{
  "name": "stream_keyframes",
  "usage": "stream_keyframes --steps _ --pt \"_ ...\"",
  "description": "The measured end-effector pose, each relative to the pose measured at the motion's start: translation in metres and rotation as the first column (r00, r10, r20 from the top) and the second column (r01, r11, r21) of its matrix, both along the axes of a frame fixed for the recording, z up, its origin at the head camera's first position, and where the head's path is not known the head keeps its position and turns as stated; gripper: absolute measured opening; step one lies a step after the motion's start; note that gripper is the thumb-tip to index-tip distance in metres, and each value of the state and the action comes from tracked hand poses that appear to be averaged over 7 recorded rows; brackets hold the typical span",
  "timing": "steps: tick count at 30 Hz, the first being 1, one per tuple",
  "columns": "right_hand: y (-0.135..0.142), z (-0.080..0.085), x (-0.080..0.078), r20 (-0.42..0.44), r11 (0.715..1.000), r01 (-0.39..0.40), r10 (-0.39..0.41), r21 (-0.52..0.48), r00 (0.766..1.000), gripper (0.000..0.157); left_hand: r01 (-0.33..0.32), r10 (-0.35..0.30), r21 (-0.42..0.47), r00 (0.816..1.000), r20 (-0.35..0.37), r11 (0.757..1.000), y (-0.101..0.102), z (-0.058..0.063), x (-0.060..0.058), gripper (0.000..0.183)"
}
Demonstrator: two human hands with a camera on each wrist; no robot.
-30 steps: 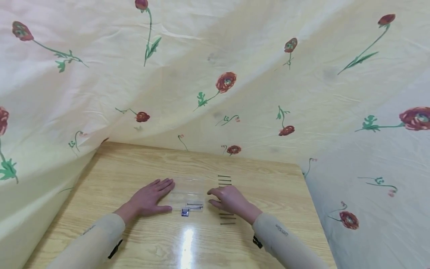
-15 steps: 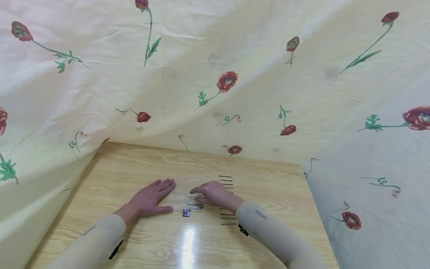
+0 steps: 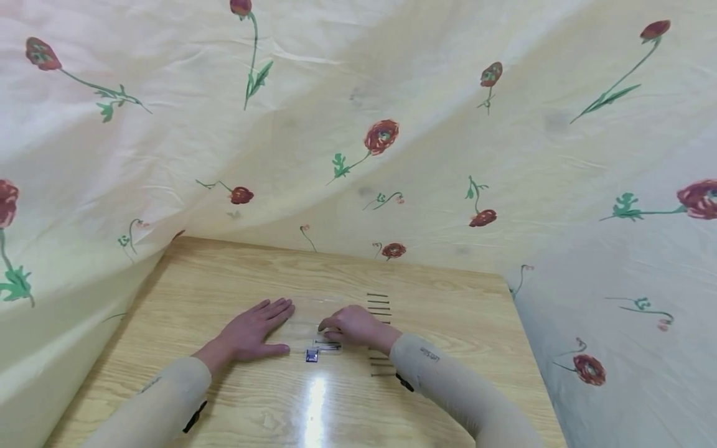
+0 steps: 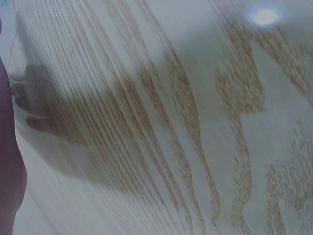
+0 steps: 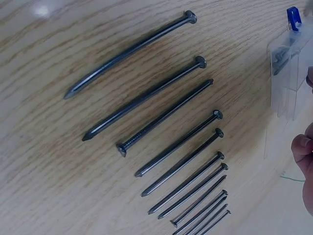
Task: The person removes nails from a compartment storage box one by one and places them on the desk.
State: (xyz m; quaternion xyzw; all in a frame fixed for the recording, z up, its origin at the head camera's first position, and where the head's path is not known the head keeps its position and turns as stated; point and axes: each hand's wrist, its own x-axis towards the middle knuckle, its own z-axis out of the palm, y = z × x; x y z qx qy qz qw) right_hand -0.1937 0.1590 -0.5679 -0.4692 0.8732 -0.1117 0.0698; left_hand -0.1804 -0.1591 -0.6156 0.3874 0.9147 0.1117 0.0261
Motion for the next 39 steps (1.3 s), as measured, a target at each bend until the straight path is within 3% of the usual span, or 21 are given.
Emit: stream_keyframes --steps 10,17,27,39 --pt "0.004 0.002 -0.006 0.046 0.999 0.035 -0.036 0.016 0.998 0.024 -0.004 0.004 -0.020 1.000 0.002 1.000 0.001 0.000 0.000 0.096" --pt "0.005 0.018 -0.009 0.043 0.999 0.046 -0.046 0.015 0.998 0.028 -0.006 0.006 -0.031 1.000 0.002 1.000 0.000 0.005 -0.006 0.096" --pt "0.002 0.038 -0.007 -0.031 0.998 -0.042 0.041 -0.038 0.999 0.029 -0.008 0.009 -0.046 1.000 0.013 0.999 -0.001 0.005 -0.010 0.097" --pt "0.004 0.012 0.010 -0.057 0.992 -0.120 0.119 -0.026 0.991 0.025 0.000 0.001 -0.031 1.000 0.029 1.000 -0.001 0.001 -0.006 0.097"
